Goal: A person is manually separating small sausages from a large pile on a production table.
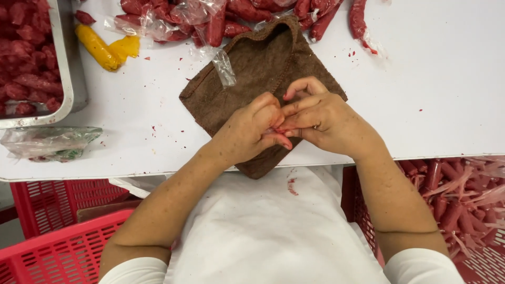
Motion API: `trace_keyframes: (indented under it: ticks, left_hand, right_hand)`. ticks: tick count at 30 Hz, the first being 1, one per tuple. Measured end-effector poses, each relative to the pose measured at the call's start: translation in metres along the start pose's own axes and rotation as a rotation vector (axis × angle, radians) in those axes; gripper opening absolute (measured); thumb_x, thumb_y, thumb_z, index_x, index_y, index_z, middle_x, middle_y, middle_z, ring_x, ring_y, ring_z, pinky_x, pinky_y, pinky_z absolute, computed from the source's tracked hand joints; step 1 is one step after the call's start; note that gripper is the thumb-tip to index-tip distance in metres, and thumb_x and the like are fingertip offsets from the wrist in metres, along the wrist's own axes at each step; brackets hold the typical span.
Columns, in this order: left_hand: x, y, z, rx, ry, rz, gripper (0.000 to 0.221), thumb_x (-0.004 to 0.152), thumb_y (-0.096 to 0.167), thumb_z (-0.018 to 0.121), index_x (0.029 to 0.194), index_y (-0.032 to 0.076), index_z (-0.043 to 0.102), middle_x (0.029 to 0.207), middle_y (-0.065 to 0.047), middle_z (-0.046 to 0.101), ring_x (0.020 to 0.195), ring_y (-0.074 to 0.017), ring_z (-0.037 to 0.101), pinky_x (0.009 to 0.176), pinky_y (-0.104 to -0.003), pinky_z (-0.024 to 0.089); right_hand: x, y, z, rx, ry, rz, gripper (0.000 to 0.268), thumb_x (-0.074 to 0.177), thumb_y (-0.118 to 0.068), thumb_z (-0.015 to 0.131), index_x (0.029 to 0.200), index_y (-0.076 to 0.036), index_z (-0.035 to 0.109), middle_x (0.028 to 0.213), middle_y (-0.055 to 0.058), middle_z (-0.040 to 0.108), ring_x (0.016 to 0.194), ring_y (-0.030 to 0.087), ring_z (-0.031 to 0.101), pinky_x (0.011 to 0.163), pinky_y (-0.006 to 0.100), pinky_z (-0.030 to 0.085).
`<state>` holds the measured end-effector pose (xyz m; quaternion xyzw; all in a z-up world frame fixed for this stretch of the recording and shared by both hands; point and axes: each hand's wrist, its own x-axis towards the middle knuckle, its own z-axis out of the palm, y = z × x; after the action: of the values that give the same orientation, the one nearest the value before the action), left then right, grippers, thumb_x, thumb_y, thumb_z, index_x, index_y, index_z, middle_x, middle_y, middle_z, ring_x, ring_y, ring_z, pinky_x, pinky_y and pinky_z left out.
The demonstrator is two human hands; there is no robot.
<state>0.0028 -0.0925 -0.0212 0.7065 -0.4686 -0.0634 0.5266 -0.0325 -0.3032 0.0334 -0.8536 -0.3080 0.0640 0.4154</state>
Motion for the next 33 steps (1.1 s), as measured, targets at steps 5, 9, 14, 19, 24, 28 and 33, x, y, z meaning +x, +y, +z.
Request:
trace_keyframes:
  ticks: [5, 9, 14, 19, 24, 28, 33]
  left_hand:
    - [-0.016, -0.007, 0.027, 0.013, 0.279, -0.080, 0.033, 0.086, 0.036, 0.077, 0.098, 0.011, 0.059, 0.117, -0.005, 0.055, 0.084, -0.0264, 0.072, 0.074, -0.034, 0.061]
    - [-0.030, -0.001, 0.043, -0.365, 0.341, -0.230, 0.048, 0.087, 0.023, 0.081, 0.124, 0.005, 0.056, 0.125, -0.013, 0.051, 0.077, -0.0237, 0.072, 0.065, -0.034, 0.061]
    - [-0.018, -0.006, 0.043, -0.312, 0.506, -0.316, 0.031, 0.093, 0.025, 0.076, 0.123, 0.017, 0.075, 0.095, -0.005, 0.060, 0.077, -0.0126, 0.064, 0.065, -0.025, 0.053]
    - [0.000, -0.005, 0.028, -0.125, 0.525, -0.056, 0.012, 0.096, 0.017, 0.070, 0.097, 0.012, 0.080, 0.096, -0.007, 0.060, 0.083, -0.0213, 0.070, 0.078, -0.030, 0.058]
    - [0.016, 0.015, -0.009, -0.237, 0.287, 0.064, 0.018, 0.098, 0.011, 0.064, 0.087, 0.007, 0.078, 0.085, -0.003, 0.068, 0.052, -0.0139, 0.070, 0.051, -0.026, 0.060]
    - [0.019, -0.011, -0.037, 0.358, 0.073, 0.310, 0.019, 0.101, 0.015, 0.058, 0.092, 0.014, 0.075, 0.083, -0.003, 0.067, 0.071, -0.0236, 0.071, 0.065, -0.036, 0.059]
    - [0.031, -0.046, -0.008, 0.542, 0.063, 0.321, 0.013, 0.099, 0.010, 0.068, 0.101, 0.018, 0.078, 0.088, -0.004, 0.067, 0.081, -0.0270, 0.070, 0.075, -0.038, 0.057]
  right_hand:
    - [-0.016, 0.028, 0.060, 0.308, 0.604, 0.045, 0.010, 0.082, -0.002, 0.083, 0.087, 0.004, 0.076, 0.092, 0.019, 0.075, 0.094, 0.038, 0.071, 0.087, 0.049, 0.060]
    - [-0.010, 0.017, 0.088, 0.318, 0.859, 0.130, 0.010, 0.085, 0.000, 0.080, 0.091, 0.005, 0.074, 0.094, 0.020, 0.075, 0.094, 0.033, 0.073, 0.091, 0.046, 0.059]
    - [-0.009, 0.026, 0.105, 0.639, 0.938, 0.100, 0.055, 0.086, -0.004, 0.081, 0.118, -0.005, 0.036, 0.102, 0.014, 0.068, 0.095, 0.017, 0.070, 0.089, 0.029, 0.060]
    - [-0.007, 0.032, 0.098, 0.307, 0.920, 0.059, 0.032, 0.091, -0.015, 0.076, 0.113, -0.003, 0.056, 0.102, 0.013, 0.069, 0.099, 0.028, 0.072, 0.093, 0.044, 0.057]
    - [0.004, 0.031, 0.090, 0.124, 0.815, -0.053, 0.041, 0.100, -0.040, 0.062, 0.113, -0.002, 0.073, 0.113, 0.017, 0.073, 0.103, 0.033, 0.072, 0.087, 0.044, 0.059]
    - [0.009, 0.013, 0.075, 0.226, 0.689, -0.090, 0.032, 0.101, -0.035, 0.058, 0.087, -0.010, 0.073, 0.073, 0.005, 0.069, 0.064, 0.026, 0.067, 0.065, 0.037, 0.058]
    - [-0.054, -0.002, 0.052, 1.055, 0.670, 0.243, 0.015, 0.101, -0.010, 0.062, 0.100, 0.001, 0.072, 0.067, 0.015, 0.070, 0.037, 0.009, 0.056, 0.034, 0.019, 0.044]
